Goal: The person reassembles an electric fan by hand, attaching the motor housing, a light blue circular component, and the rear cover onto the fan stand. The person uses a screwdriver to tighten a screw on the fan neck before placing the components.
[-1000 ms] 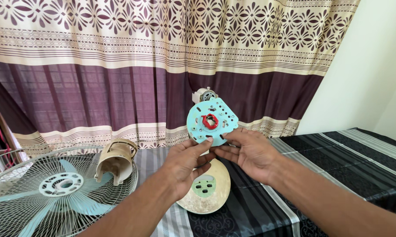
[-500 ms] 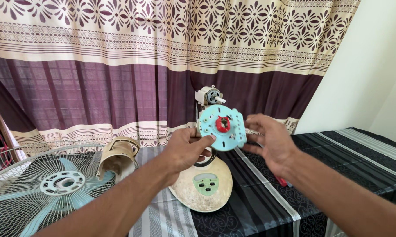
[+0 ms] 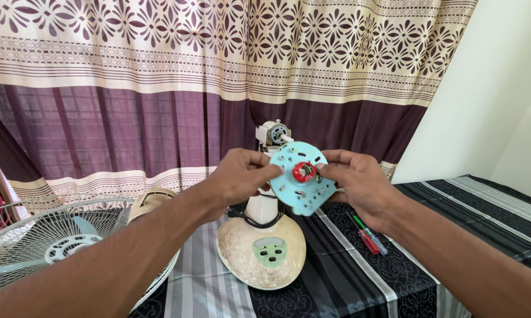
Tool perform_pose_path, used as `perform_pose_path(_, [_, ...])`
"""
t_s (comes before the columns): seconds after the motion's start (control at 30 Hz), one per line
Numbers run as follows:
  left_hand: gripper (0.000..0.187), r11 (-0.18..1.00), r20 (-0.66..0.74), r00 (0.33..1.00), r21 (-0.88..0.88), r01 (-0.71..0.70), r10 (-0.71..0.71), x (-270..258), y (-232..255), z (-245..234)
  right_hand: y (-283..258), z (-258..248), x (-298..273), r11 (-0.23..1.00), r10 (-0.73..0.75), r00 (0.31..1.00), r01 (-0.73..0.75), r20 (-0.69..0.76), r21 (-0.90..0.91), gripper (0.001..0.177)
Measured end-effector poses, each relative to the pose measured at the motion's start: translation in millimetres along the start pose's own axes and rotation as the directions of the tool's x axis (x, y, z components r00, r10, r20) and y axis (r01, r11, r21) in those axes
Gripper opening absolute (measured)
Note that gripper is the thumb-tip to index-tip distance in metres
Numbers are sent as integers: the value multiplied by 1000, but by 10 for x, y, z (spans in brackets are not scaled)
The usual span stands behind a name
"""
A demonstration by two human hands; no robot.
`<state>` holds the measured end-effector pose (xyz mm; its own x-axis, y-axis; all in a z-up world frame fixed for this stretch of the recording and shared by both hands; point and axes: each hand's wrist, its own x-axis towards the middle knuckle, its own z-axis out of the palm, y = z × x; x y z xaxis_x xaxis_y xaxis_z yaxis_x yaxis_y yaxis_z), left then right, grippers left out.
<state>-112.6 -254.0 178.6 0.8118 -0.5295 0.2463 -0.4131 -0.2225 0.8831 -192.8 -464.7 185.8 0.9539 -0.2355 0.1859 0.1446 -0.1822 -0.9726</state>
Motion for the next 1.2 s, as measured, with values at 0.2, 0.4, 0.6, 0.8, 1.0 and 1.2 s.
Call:
perform_pose_path(0.2, [35,907,-6,996,-415,77,-88,22,12,166,-42,43,-79,998,-34,994,40,-105,57,41])
perform_pose_path(0.4, [37,841,-16,994,-536,80,-104,57,16,264,-33,28,-109,924,-287,957,267,-34,-274,29])
perform_pose_path(0.6, [37,842,-30,985,-525,128,-168,34,27,263,-10,8,-115,850,-316,949,284,2,-444,22])
perform_pose_path(0.8, [36,831,-40,983,-540,130,-179,28,37,262,-66,86,-139,844,-300,953,246,-39,-477,22])
perform_pose_path(1.0, [34,824,-84,982,-558,95,-170,60,-23,285,-80,215,-196,905,-242,961,175,-131,-388,22])
perform_pose_path(1.2, [35,817,-166,970,-574,53,-180,109,-94,330,-27,307,-209,899,-342,927,276,-152,-340,26])
